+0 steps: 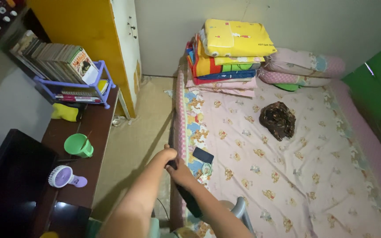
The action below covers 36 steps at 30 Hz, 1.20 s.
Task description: The person uses a vacuum cleaner hose to clean the floor along the edge of a bed in a bedroom. They move the hose back and forth along the baseboard and then place the hose onto the vacuum canister.
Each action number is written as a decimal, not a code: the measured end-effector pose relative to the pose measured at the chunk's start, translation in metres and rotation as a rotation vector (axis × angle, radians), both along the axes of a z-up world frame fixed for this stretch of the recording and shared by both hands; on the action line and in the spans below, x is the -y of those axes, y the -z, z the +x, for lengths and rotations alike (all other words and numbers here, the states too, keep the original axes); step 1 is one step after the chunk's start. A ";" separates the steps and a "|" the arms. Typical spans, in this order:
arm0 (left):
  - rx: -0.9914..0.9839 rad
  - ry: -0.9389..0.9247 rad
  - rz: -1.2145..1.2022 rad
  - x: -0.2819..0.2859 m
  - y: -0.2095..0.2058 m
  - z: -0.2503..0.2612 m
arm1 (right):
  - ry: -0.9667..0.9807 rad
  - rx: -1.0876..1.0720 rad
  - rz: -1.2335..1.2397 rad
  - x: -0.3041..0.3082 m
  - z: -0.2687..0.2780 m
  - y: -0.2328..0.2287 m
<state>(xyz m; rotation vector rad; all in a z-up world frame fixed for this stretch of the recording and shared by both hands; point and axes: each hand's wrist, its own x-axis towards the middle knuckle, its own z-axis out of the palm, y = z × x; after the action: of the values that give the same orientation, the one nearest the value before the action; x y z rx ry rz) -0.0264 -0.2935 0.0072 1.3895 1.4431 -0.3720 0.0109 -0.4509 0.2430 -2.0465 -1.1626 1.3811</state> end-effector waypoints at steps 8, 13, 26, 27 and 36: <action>0.187 -0.136 -0.083 -0.010 -0.084 -0.005 | 0.020 0.046 -0.012 -0.045 0.035 0.081; 0.270 -0.172 0.006 -0.025 -0.115 -0.009 | -0.001 0.193 0.022 -0.066 0.033 0.077; 0.436 -0.508 -0.087 -0.133 -0.001 0.025 | 0.067 0.198 0.245 -0.143 0.034 0.089; 0.454 -0.512 -0.095 -0.135 -0.001 0.027 | 0.063 0.211 0.249 -0.147 0.036 0.097; 0.350 -0.403 -0.249 -0.130 -0.081 0.000 | 0.054 0.200 0.071 -0.152 0.015 0.087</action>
<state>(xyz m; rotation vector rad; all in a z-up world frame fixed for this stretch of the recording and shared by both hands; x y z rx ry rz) -0.0265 -0.1635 0.0884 0.8850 1.2941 -0.0407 0.0257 -0.2993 0.1560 -2.1871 -1.2089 1.1139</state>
